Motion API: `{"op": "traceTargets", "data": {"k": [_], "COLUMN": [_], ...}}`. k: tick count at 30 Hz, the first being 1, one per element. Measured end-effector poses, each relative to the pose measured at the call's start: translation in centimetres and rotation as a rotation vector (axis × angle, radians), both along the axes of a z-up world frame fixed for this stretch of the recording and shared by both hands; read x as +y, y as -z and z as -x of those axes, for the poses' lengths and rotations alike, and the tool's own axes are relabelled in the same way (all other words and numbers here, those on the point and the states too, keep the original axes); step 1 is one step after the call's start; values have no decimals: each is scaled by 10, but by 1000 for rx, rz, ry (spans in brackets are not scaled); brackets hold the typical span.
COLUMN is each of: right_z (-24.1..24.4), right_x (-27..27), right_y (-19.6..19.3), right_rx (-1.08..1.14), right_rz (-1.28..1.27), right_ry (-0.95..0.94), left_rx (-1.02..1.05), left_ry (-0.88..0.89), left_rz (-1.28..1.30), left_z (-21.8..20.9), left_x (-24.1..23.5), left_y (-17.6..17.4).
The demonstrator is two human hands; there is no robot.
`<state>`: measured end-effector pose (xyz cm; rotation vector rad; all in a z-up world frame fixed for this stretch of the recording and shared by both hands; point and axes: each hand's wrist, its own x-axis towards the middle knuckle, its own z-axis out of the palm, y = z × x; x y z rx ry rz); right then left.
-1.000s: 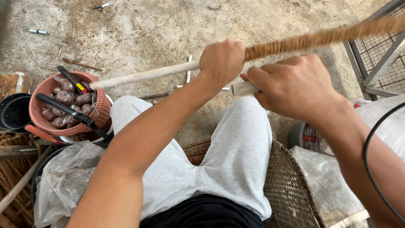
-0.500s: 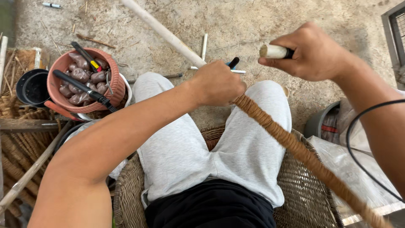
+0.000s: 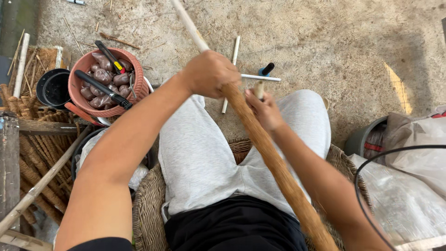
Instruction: The person wraps a thick rope around a long white pole using a small cylindrical tool to assist in the winding process. The person sits on a low stool and repeatedly winds the rope along the length of the pole.
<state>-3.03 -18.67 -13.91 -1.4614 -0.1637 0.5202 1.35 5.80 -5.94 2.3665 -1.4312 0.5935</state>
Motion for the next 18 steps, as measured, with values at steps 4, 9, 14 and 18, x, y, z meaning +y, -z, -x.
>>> {"op": "traceTargets", "data": {"k": [4,9,14,18], "right_z": [-15,-25,-38,-58], "right_x": [46,61,48,36], "right_y": [31,66,76,71], "right_rx": [156,238,221,269], "right_rz": [-82,-350,-126,-197], "right_ry": [171,88,125,185], "left_rx": [80,216,359,341], "left_ry": [-109,-227,-316,-240], "left_rz": [-7,179,194,274], "left_z": [-16,-13,-19,-39], "left_x": [29,46,43,25], "left_y": [31,70,105,120]}}
